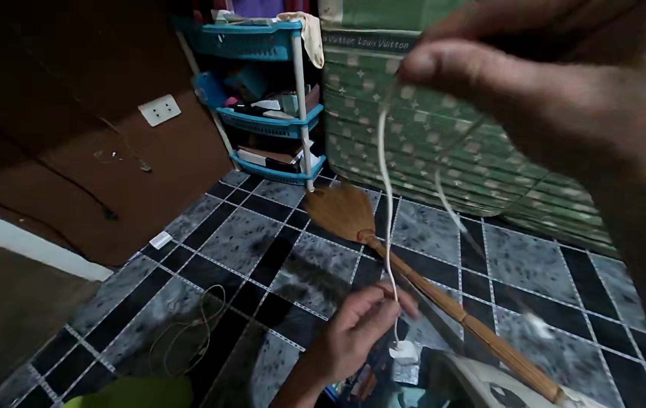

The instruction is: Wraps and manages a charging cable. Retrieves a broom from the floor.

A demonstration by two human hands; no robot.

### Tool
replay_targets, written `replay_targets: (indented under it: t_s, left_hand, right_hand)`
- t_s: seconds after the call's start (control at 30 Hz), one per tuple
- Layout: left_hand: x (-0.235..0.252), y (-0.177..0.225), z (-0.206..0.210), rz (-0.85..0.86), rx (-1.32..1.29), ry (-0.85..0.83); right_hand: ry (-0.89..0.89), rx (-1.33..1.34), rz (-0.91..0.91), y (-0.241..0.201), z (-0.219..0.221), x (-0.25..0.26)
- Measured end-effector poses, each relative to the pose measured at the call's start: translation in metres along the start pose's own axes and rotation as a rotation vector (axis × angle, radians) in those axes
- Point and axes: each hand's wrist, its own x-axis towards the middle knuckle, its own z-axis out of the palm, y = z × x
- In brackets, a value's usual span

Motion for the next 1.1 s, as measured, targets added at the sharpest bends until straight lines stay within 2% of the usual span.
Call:
replay_targets:
  t_s: [0.13, 0.27, 0.33, 0.43, 0.5, 0.57, 0.63, 0.67, 0.7, 0.77, 0.83, 0.93, 1.03, 1.1]
  left_hand:
    - [-0.039, 0.012, 0.001, -0.152, 0.037, -0.043]
    - [-0.080, 0.017, -0.016, -0.264, 0.175, -0.077]
    - [-0.089, 0.030, -0.024, -0.296, 0.133, -0.043]
    - [-0.086, 0.046, -0.030, -0.164, -0.042, 0.078]
    - [-0.076, 0.049, -0.032, -0.060, -0.126, 0.193]
    - [-0.067, 0.051, -0.037, 0.017, -0.126, 0.264]
    - [-0.062, 0.051, -0.042, 0.050, -0.074, 0.274]
    - [-0.062, 0.051, -0.044, 0.043, -0.018, 0.278]
    - [-0.064, 0.051, -0.046, 0.016, 0.071, 0.289]
    - [-0.074, 0.049, -0.047, -0.123, 0.348, 0.310]
    - [-0.085, 0.046, -0.047, -0.296, 0.575, 0.296]
    - [-0.098, 0.045, -0.046, -0.414, 0.546, 0.246]
    - [-0.104, 0.047, -0.044, -0.397, 0.254, 0.201]
    - [-0.106, 0.047, -0.041, -0.365, 0.013, 0.222]
  right_hand:
    - [0.201, -0.164, 0.277, 0.044, -0.034, -0.018]
    - [0.367, -0.057, 0.428, 0.105, -0.063, -0.043]
    - [0.434, -0.002, 0.490, 0.118, -0.059, -0.054]
    - [0.415, 0.043, 0.630, 0.113, -0.015, -0.071]
    - [0.298, 0.186, 0.837, 0.106, 0.034, -0.090]
    - [0.068, 0.411, 1.145, 0.096, 0.088, -0.120]
    - [-0.315, 0.673, 1.452, 0.076, 0.134, -0.154]
    - [-0.567, 0.790, 1.520, 0.066, 0.151, -0.171]
    - [-0.785, 0.874, 1.513, 0.055, 0.162, -0.183]
    - [-1.117, 0.913, 1.353, 0.027, 0.167, -0.185]
    - [-1.263, 0.929, 1.162, 0.006, 0.159, -0.168]
    - [-1.151, 0.989, 0.913, -0.007, 0.144, -0.140]
    - [-0.925, 0.930, 0.679, 0.003, 0.137, -0.123]
    - [-0.719, 0.821, 0.629, 0.012, 0.135, -0.119]
